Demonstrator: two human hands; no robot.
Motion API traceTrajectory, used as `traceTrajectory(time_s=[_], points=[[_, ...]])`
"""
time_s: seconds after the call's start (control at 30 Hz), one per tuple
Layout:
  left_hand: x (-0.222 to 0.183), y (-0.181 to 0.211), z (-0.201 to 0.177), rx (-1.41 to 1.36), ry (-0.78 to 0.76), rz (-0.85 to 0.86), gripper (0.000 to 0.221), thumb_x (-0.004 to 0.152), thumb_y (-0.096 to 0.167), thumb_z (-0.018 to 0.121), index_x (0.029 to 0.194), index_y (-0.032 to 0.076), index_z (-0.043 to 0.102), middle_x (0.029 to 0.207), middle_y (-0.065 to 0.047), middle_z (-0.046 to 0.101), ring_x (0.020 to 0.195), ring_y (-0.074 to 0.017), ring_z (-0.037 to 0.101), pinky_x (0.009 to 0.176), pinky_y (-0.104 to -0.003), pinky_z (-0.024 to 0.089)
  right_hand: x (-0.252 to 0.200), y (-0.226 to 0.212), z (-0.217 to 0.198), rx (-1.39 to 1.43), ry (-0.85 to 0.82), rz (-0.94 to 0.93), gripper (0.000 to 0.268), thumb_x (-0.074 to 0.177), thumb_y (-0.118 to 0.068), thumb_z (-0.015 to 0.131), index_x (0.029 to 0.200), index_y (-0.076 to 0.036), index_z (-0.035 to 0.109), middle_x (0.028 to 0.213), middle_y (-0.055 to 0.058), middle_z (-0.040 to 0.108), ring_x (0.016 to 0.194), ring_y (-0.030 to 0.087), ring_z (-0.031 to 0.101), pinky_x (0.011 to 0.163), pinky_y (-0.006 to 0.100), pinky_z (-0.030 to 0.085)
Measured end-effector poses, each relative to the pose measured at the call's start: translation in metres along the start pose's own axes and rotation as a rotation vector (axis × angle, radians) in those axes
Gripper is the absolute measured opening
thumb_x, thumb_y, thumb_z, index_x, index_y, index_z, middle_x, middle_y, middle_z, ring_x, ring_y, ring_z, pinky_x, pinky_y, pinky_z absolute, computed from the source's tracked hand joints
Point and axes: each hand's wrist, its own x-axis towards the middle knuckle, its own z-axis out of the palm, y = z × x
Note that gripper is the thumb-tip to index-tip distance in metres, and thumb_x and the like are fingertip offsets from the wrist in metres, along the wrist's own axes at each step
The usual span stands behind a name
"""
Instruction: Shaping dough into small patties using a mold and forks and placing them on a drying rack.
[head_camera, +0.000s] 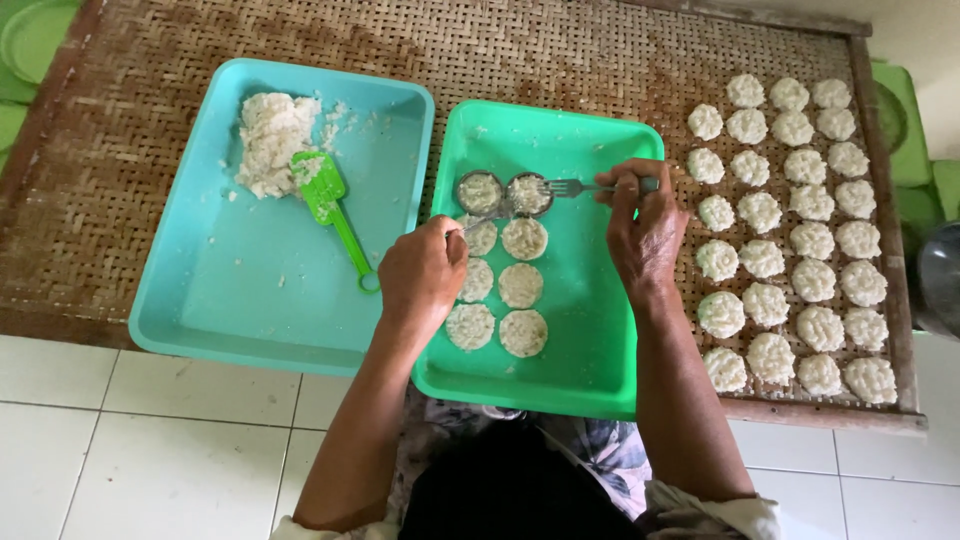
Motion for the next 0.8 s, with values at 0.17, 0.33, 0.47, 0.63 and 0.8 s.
traceTrajectory(time_s=[0.17, 0.33, 0.47, 0.63, 0.8], points=[[-0.005, 0.006, -0.011, -0.061, 0.022, -0.007, 0.027, 0.098, 0.031, 0.049, 0.11, 0.018, 0.07, 0.094, -0.014, 0.077, 0.095, -0.0435, 0.073, 0.085, -0.058, 0.058, 0.0, -0.004, -0.004, 0.017, 0.002, -0.031, 0.015, 0.105, -0.011, 0.047, 0.102, -0.01, 0.061, 0.088, 0.009, 0.077, 0.08, 0.021, 0.077, 0.08, 0.036, 0.06], [-0.009, 0.006, -0.017, -0.062, 0.054, -0.026, 0.028, 0.1, 0.031, 0.047, 0.114, 0.018, 0.068, 0.093, -0.013, 0.077, 0.093, -0.0419, 0.074, 0.085, -0.057, 0.058, 0.001, 0.007, -0.005, 0.007, -0.059, -0.052, 0.017, 0.106, -0.01, 0.046, 0.101, -0.011, 0.062, 0.088, 0.006, 0.077, 0.08, 0.022, 0.078, 0.08, 0.035, 0.06], [-0.017, 0.005, -0.024, -0.107, 0.071, -0.035, 0.027, 0.102, 0.029, 0.045, 0.117, 0.017, 0.064, 0.096, -0.02, 0.077, 0.097, -0.0462, 0.073, 0.089, -0.06, 0.056, 0.001, -0.016, -0.015, 0.02, -0.029, -0.146, 0.018, 0.109, -0.008, 0.046, 0.105, -0.009, 0.064, 0.091, 0.011, 0.077, 0.088, 0.026, 0.078, 0.082, 0.038, 0.06], [-0.004, -0.018, -0.006, -0.31, 0.058, 0.026, 0.029, 0.102, 0.034, 0.046, 0.119, 0.018, 0.063, 0.111, -0.018, 0.076, 0.105, -0.0479, 0.069, 0.092, -0.061, 0.054, -0.006, -0.061, -0.018, 0.191, -0.131, -0.373, 0.019, 0.113, -0.007, 0.051, 0.106, 0.001, 0.067, 0.104, 0.019, 0.075, 0.118, 0.038, 0.071, 0.09, 0.039, 0.058], [-0.007, -0.007, 0.005, -1.106, -0.085, 0.136, 0.024, 0.103, 0.018, 0.055, 0.115, 0.006, 0.072, 0.064, 0.004, 0.047, 0.058, -0.0034, 0.046, 0.049, -0.015, 0.038, -0.028, -0.093, -0.008, 0.189, -0.451, -0.495, 0.02, 0.097, 0.005, 0.069, 0.112, -0.008, 0.074, 0.136, 0.018, 0.058, 0.111, 0.04, 0.071, 0.093, 0.052, 0.06]])
